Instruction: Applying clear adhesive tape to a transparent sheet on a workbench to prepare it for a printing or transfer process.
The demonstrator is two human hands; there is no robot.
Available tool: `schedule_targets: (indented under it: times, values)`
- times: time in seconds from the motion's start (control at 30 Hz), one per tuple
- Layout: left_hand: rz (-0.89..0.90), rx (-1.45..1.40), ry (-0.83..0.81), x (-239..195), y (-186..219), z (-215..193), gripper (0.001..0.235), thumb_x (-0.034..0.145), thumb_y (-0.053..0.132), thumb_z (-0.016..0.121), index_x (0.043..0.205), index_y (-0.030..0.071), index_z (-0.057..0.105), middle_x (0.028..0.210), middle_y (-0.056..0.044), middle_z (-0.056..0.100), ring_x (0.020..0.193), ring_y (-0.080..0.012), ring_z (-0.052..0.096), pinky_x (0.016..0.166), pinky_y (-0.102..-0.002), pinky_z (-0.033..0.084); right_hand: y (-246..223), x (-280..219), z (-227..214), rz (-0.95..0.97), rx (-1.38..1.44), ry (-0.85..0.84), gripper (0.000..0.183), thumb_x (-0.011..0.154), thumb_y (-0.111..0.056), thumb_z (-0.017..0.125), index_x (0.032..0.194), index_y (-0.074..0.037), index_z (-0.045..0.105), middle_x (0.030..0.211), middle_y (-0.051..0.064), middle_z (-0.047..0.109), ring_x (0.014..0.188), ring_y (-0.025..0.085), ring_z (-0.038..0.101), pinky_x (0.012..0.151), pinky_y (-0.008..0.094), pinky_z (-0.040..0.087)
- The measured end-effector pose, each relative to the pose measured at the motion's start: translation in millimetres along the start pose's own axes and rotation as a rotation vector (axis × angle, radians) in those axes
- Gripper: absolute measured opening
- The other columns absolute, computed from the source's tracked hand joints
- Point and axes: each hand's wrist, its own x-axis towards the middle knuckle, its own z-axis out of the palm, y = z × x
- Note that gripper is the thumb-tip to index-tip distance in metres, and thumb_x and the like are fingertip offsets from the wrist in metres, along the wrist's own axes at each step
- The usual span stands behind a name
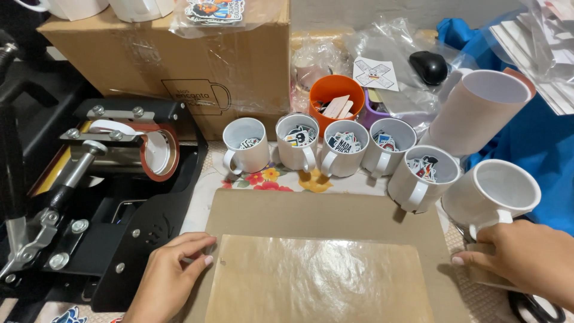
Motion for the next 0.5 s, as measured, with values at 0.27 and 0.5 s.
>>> schedule_targets:
  times: [0.27, 0.5]
  values:
    - [0.023, 0.142, -0.037, 7, 1, 2, 0.034, 0.082, 0.011, 0.071, 0.114, 0.016, 0.080, 0.120, 0.007, 0.079, 0.110, -0.0096, 0.074, 0.100, -0.025, 0.054, -26, -16, -25, 0.063, -0.048, -0.060, 0.058, 0.080, -0.087, 0.053, 0.083, -0.036, 0.081, 0.089, -0.016, 0.081, 0.086, 0.006, 0.075, 0.068, 0.020, 0.057]
    - [0.028, 0.168, -0.026, 9, 1, 2, 0.033, 0.082, 0.010, 0.070, 0.113, 0.016, 0.080, 0.120, 0.007, 0.079, 0.111, -0.0107, 0.073, 0.103, -0.026, 0.051, -33, -4, -16, -0.049, -0.134, 0.038, 0.058, 0.077, -0.085, 0.062, 0.091, -0.031, 0.074, 0.094, -0.014, 0.079, 0.091, 0.010, 0.076, 0.069, 0.027, 0.059]
